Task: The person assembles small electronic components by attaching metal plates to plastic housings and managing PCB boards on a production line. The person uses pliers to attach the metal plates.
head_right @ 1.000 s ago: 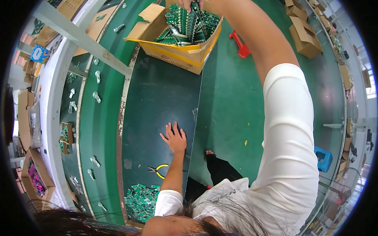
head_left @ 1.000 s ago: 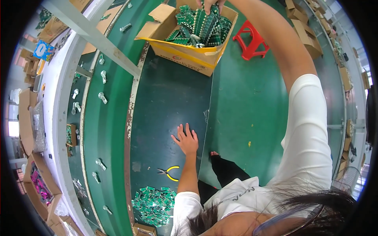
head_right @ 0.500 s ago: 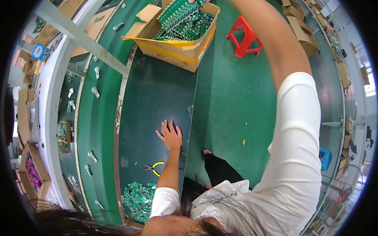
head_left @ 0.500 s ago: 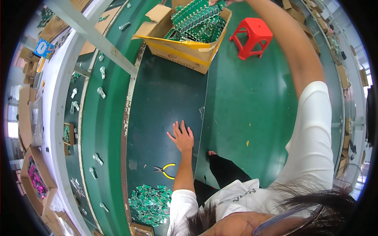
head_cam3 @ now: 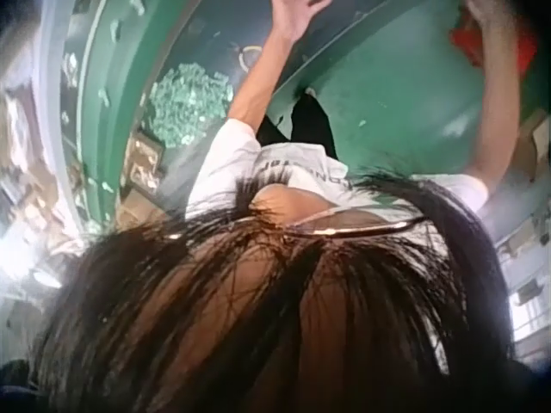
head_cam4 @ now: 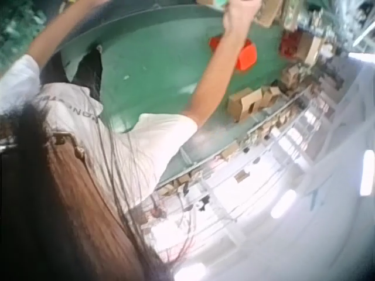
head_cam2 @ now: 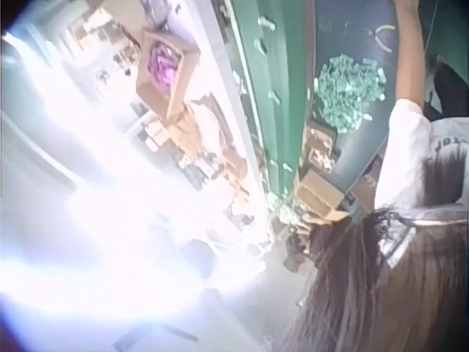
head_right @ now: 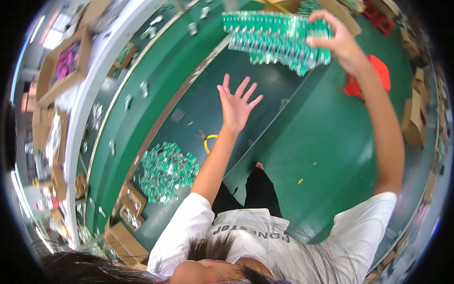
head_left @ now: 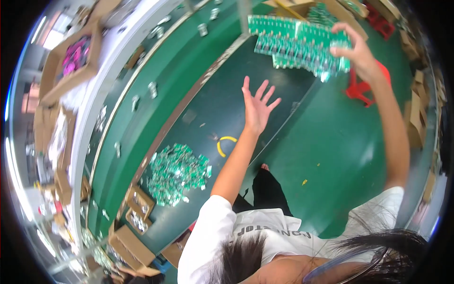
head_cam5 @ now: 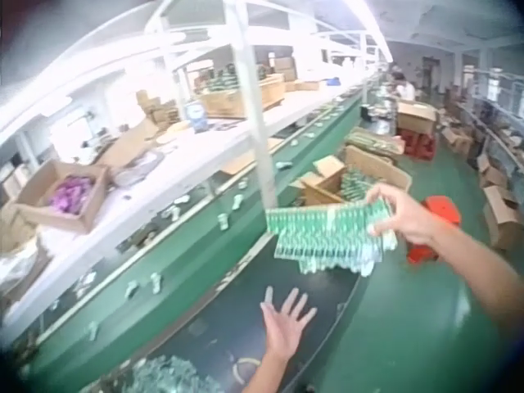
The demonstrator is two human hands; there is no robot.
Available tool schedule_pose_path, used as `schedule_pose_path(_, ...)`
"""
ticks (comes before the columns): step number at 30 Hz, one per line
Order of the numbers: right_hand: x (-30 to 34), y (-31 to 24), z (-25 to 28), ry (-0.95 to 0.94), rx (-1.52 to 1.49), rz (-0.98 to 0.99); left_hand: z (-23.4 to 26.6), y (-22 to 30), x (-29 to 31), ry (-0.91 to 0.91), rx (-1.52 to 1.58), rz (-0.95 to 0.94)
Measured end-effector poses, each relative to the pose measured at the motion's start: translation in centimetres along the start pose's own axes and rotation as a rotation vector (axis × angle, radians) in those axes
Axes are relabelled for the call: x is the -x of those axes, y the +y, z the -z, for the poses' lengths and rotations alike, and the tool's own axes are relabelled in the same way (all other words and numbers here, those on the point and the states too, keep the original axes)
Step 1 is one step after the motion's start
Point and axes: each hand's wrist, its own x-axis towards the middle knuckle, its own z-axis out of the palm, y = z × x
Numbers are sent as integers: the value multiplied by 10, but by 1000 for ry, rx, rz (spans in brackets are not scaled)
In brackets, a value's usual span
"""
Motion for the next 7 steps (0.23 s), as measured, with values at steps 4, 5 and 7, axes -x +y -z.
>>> schedule_pose_path(4, 63, 25, -127, -45, -269, -29, 20, 60, 61, 72, 408, -35)
schedule_pose_path(5, 77, 45, -155, -21, -266, 27, 30, 67, 79, 152, 406, -34)
schedule_pose_path(7, 90, 67, -203, -22, -264, 39, 64, 86, 121, 204, 315, -55)
